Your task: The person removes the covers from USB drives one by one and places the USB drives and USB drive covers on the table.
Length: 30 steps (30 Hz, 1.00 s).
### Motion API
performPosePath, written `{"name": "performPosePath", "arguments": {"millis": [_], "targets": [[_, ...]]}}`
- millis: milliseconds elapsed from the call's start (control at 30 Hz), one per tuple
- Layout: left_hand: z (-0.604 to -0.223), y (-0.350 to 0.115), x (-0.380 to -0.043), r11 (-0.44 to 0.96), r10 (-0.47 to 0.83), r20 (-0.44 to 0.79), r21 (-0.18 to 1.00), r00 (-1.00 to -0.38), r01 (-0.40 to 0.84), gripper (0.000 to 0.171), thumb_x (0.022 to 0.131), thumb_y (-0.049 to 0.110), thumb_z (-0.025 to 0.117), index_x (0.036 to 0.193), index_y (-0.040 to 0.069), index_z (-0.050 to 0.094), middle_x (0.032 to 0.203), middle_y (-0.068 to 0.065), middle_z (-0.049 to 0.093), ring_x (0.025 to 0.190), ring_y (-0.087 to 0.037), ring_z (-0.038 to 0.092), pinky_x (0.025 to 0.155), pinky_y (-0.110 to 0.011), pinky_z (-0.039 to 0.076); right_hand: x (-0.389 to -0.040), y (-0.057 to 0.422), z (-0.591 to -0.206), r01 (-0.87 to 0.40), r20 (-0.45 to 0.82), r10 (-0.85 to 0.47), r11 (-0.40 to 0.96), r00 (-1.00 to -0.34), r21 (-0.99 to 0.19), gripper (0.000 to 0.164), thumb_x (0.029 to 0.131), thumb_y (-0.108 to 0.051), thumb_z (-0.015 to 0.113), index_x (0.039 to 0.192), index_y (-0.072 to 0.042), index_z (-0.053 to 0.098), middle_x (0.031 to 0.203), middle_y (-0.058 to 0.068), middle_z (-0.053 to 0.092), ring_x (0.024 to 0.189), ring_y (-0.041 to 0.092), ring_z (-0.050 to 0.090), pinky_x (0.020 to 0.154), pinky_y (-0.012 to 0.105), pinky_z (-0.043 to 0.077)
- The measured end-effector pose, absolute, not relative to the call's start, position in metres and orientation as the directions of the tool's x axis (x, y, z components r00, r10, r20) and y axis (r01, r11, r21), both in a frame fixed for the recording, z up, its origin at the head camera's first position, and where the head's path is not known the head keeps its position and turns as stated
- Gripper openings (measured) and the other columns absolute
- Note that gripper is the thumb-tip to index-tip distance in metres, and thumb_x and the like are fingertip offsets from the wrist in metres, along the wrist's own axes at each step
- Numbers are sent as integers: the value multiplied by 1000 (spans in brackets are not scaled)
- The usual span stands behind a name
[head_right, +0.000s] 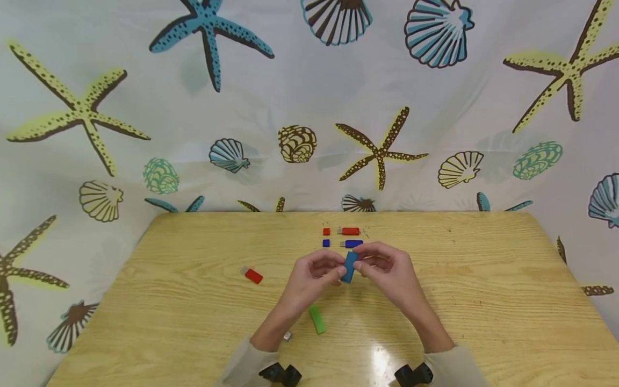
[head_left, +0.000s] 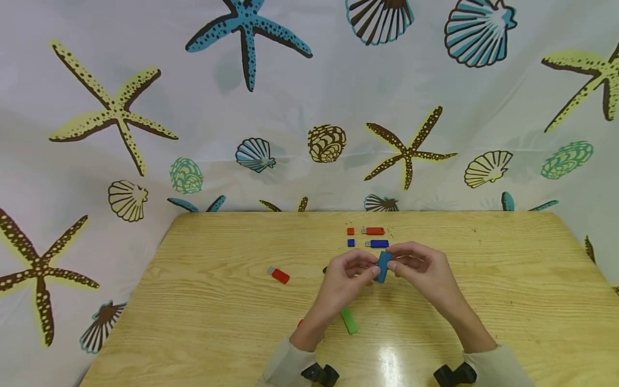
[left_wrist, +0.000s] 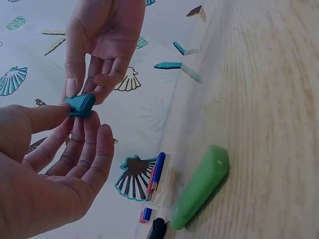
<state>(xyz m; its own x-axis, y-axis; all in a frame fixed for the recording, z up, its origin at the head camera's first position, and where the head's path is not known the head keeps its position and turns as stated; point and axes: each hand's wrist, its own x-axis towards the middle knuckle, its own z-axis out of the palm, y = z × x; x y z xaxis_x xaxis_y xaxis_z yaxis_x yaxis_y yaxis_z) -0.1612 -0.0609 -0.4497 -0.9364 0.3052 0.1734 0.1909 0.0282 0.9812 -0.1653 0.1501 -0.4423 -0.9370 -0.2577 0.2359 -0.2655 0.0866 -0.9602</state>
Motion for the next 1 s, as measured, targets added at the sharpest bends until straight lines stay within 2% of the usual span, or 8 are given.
{"name": "performPosePath", "arguments": {"millis": [167, 367, 500, 567, 767, 1000], "targets": [[-447, -63, -161, 34, 284, 163, 983, -945, 180, 20, 100, 10, 69, 115, -2, 70, 109, -17, 68, 88, -22, 71, 79, -36, 61, -166, 147, -444, -260, 234, -279, 60, -931, -964, 23, 95, 1, 71, 117, 7, 68, 106, 24, 70, 89, 21, 73, 76, 28, 60], [-446, -67, -162, 59, 288, 153, 982, -945, 177, 24, 99, 7, 69, 121, -2, 68, 106, -17, 68, 85, -27, 69, 79, -50, 60, -166, 142, -445, -268, 242, -288, 53, -926, -962, 24, 94, 2, 72, 117, 9, 67, 109, 28, 68, 90, 27, 73, 75, 28, 60], [-446, -68, -162, 58, 290, 150, 983, -945, 174, 26, 99, 7, 68, 125, 2, 69, 106, -16, 67, 84, -27, 69, 79, -55, 59, -165, 140, -447, -269, 245, -271, 58, -931, -961, 22, 94, 1, 72, 115, 5, 69, 109, 21, 71, 89, 21, 73, 75, 29, 60], [-446, -68, -162, 54, 288, 153, 983, -945, 175, 27, 99, 8, 68, 126, 3, 69, 106, -17, 67, 83, -26, 69, 78, -53, 60, -165, 139, -448, -266, 244, -262, 51, -934, -963, 22, 94, 1, 72, 115, 4, 69, 109, 21, 71, 88, 20, 73, 75, 29, 60], [-448, -69, -162, -3, 251, 157, 987, -955, 161, 24, 98, 4, 69, 122, 2, 68, 105, -15, 66, 81, -23, 70, 75, -37, 62, -163, 135, -450, -250, 231, -258, 43, -938, -967, 21, 94, -1, 73, 114, 6, 68, 106, 21, 70, 86, 21, 72, 74, 28, 60], [-447, -69, -161, -60, 201, 176, 984, -964, 167, 20, 98, 3, 68, 118, 1, 66, 104, -17, 66, 84, -35, 71, 72, -31, 61, -162, 132, -453, -234, 218, -290, 21, -932, -972, 22, 95, 0, 71, 117, 4, 67, 108, 22, 69, 89, 21, 74, 77, 31, 61]]}}
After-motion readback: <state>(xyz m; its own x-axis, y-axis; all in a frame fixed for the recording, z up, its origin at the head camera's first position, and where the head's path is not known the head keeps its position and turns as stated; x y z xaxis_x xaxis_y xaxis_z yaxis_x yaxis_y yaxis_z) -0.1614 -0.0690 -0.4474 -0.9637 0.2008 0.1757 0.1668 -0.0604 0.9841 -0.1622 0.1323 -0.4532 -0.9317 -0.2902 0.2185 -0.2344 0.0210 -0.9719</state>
